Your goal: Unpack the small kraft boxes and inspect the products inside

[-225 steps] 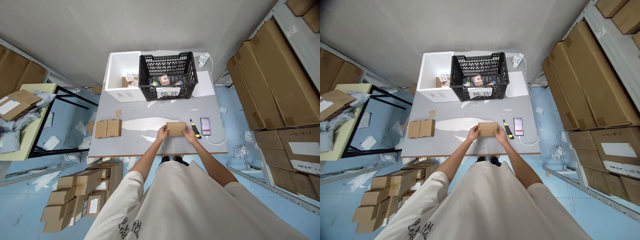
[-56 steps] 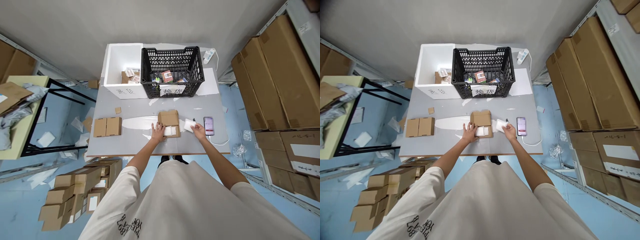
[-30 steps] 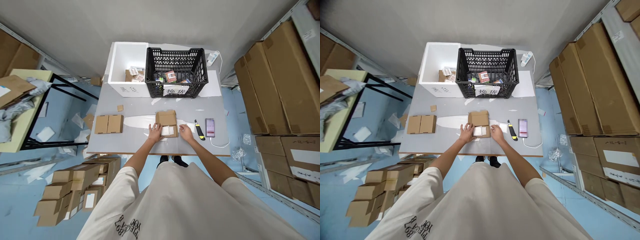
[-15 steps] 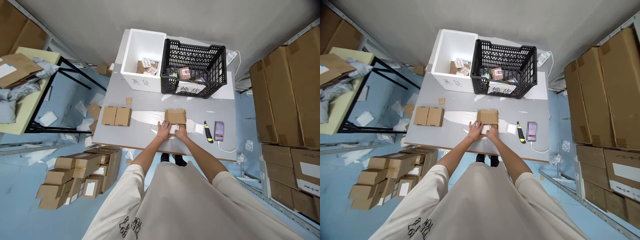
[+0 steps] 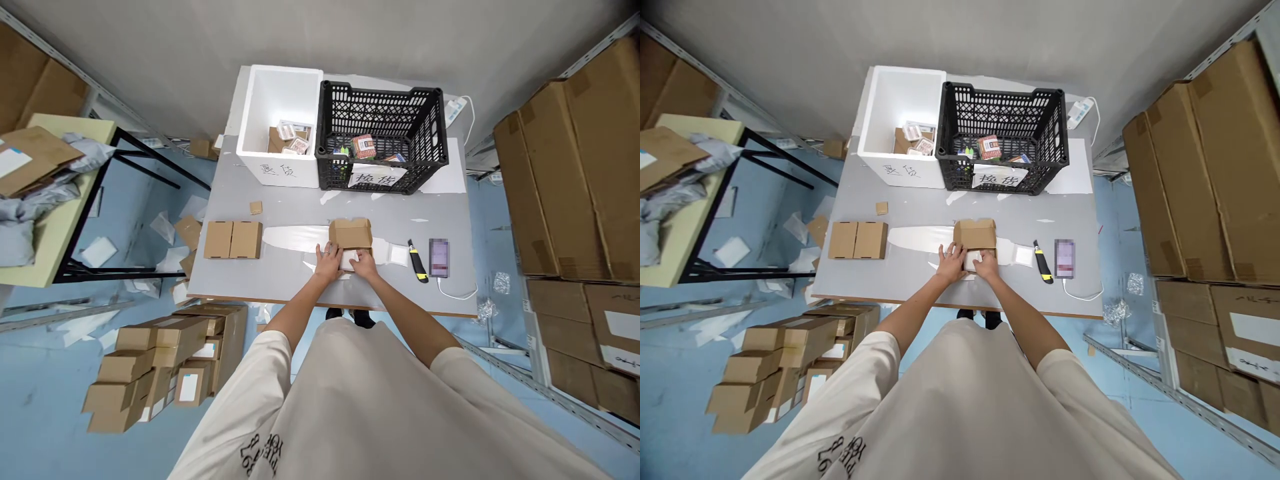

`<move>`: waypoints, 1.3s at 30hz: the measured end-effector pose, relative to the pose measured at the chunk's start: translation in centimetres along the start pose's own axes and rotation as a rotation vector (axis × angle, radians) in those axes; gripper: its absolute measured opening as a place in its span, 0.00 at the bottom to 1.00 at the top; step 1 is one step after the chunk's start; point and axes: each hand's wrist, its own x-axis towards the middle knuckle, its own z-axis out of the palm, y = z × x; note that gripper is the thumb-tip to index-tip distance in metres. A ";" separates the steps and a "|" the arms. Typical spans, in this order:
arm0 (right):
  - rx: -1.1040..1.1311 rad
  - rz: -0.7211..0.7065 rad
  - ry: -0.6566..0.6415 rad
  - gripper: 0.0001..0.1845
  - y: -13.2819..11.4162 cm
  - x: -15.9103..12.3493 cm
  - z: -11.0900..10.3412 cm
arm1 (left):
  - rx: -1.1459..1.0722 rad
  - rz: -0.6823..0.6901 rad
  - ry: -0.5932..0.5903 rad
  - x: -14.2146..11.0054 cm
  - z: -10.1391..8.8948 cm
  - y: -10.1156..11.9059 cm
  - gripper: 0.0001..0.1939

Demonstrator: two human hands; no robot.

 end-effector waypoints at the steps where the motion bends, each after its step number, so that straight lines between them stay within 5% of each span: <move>1: 0.045 0.000 0.016 0.15 0.4 -0.2 -0.8 | 0.002 -0.002 -0.003 0.0 0.0 0.0 0.45; 6: 0.245 0.016 0.154 0.20 5.8 -1.2 -7.5 | 0.015 -0.001 -0.029 -0.1 -0.2 0.3 0.45; 10: 0.177 0.190 0.157 0.22 12.3 -1.8 -12.7 | 0.036 -0.007 -0.037 -0.1 -0.5 0.7 0.45; 15: 0.082 0.245 0.132 0.19 16.1 -1.9 -13.5 | 0.081 -0.040 -0.065 0.1 -0.8 1.6 0.45; 23: -0.082 0.189 0.126 0.21 16.3 -1.6 -11.1 | 0.104 -0.040 -0.047 0.0 -1.2 2.8 0.43; 29: -0.209 -0.090 0.280 0.16 15.0 -3.0 -10.9 | 0.110 0.000 -0.014 -1.1 -2.4 4.1 0.34; 33: -0.037 -0.305 0.080 0.14 11.5 -2.4 -10.0 | 0.066 -0.041 0.035 -2.8 -2.3 5.3 0.24; 39: -0.006 -0.282 -0.142 0.20 7.3 -1.2 -7.2 | -0.066 -0.066 -0.009 -3.9 0.0 4.2 0.21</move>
